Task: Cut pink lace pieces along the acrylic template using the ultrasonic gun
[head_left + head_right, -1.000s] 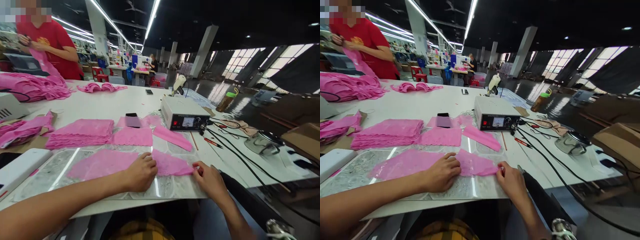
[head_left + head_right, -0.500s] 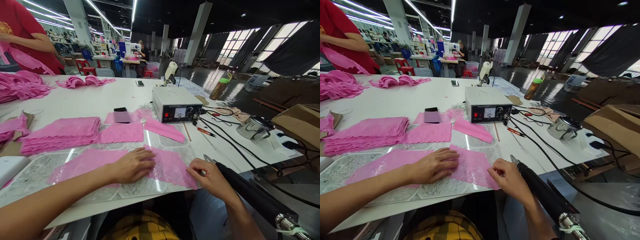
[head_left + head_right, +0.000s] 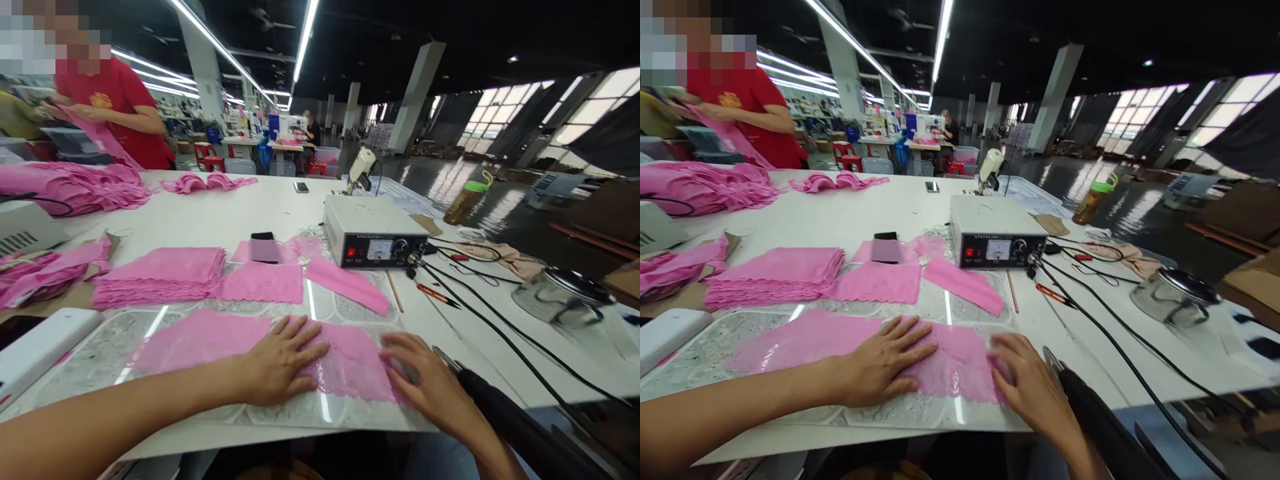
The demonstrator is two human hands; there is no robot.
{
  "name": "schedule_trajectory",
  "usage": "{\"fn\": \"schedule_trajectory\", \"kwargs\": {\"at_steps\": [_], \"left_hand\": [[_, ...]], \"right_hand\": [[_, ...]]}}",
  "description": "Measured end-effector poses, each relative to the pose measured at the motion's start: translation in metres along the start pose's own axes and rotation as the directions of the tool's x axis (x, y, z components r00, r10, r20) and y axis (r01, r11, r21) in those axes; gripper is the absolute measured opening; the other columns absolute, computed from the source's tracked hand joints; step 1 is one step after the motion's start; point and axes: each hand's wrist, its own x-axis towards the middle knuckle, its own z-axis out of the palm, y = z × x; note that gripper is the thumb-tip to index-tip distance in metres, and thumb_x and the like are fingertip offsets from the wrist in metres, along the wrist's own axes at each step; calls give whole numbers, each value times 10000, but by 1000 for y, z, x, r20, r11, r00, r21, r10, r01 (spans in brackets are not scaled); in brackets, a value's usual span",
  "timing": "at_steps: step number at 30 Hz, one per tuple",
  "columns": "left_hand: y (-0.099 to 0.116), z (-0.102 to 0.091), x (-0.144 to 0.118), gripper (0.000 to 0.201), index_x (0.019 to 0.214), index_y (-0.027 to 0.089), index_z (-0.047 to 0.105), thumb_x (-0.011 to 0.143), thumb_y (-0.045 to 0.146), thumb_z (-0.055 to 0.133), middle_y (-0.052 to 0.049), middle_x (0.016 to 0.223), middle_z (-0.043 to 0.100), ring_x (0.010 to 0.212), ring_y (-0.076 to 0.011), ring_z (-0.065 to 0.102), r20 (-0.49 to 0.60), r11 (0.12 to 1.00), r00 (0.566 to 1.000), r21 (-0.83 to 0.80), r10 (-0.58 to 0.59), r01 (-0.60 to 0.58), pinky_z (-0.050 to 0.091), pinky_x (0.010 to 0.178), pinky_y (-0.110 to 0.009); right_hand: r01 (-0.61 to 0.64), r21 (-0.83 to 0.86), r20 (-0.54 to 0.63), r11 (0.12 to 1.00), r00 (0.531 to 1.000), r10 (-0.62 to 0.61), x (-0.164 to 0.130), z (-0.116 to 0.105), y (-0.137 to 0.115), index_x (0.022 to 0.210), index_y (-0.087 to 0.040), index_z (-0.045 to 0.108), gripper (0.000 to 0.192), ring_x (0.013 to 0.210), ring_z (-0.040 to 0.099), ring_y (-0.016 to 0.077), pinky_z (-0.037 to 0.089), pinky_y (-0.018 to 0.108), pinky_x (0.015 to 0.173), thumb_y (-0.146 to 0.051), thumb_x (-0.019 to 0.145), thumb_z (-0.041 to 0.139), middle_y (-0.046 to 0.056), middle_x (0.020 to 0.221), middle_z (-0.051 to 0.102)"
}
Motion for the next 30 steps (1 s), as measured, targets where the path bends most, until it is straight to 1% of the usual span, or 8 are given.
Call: {"fn": "schedule_trajectory", "kwargs": {"at_steps": [3,6,9,14,19,22,25,30], "left_hand": [[-10,-8,14,342,1209,240,598,928,431,564,-79,1292,610,1214,-302,543,-11,1000,1000,12,-2,2,325,1084,-551],[-38,-12,40,87,924,198,665,911,229,584,-49,1097,674,1062,-208,615,-51,996,997,65,-64,67,310,1110,-499],[-74,-14,70,110,983,150,659,917,161,571,-84,1084,661,1055,-214,613,-97,986,989,109,-113,123,341,1087,-520],[-113,-10,105,274,1150,149,605,945,330,596,-85,1195,610,1078,-224,603,-94,992,994,112,-54,64,509,933,-452],[-123,1,113,278,1169,153,595,957,332,580,-85,1168,617,1005,-201,627,-80,993,996,106,-32,41,542,876,-415],[-124,6,114,285,1173,150,592,956,334,581,-84,1163,617,997,-201,629,-88,993,995,108,-47,56,546,867,-412],[-125,5,115,286,1171,148,591,955,335,582,-83,1154,620,987,-198,631,-94,993,994,101,-54,64,548,859,-408],[-125,-1,114,277,1148,141,599,953,338,585,-77,1122,630,967,-194,635,-107,997,994,67,-35,42,548,852,-404]], "right_hand": [[42,37,7,998,999,-43,1,4,11,787,-274,717,164,935,701,229,608,370,780,-232,823,562,65,998,730],[-23,35,-40,999,999,24,10,10,26,816,-283,729,160,837,721,216,612,345,727,-292,823,570,43,924,746],[-118,16,-141,993,983,119,25,14,34,898,-273,731,200,849,723,225,602,349,743,-355,831,561,39,934,752],[-153,2,-248,988,957,149,52,20,37,976,-235,707,246,969,684,243,557,394,864,-365,844,546,64,1019,734],[-104,-11,-182,995,978,100,69,27,39,1011,-210,673,218,988,645,235,518,385,881,-278,838,559,75,1034,708],[-95,-20,-157,995,983,91,75,33,40,897,-219,673,145,892,630,225,506,369,818,-254,849,541,59,928,697],[-93,-19,-155,996,984,89,78,35,41,797,-219,665,181,842,610,226,489,364,778,-260,874,507,59,854,686],[-120,23,-159,993,980,122,80,33,44,822,-205,680,247,863,633,220,487,362,804,-292,903,462,70,888,708]]}}
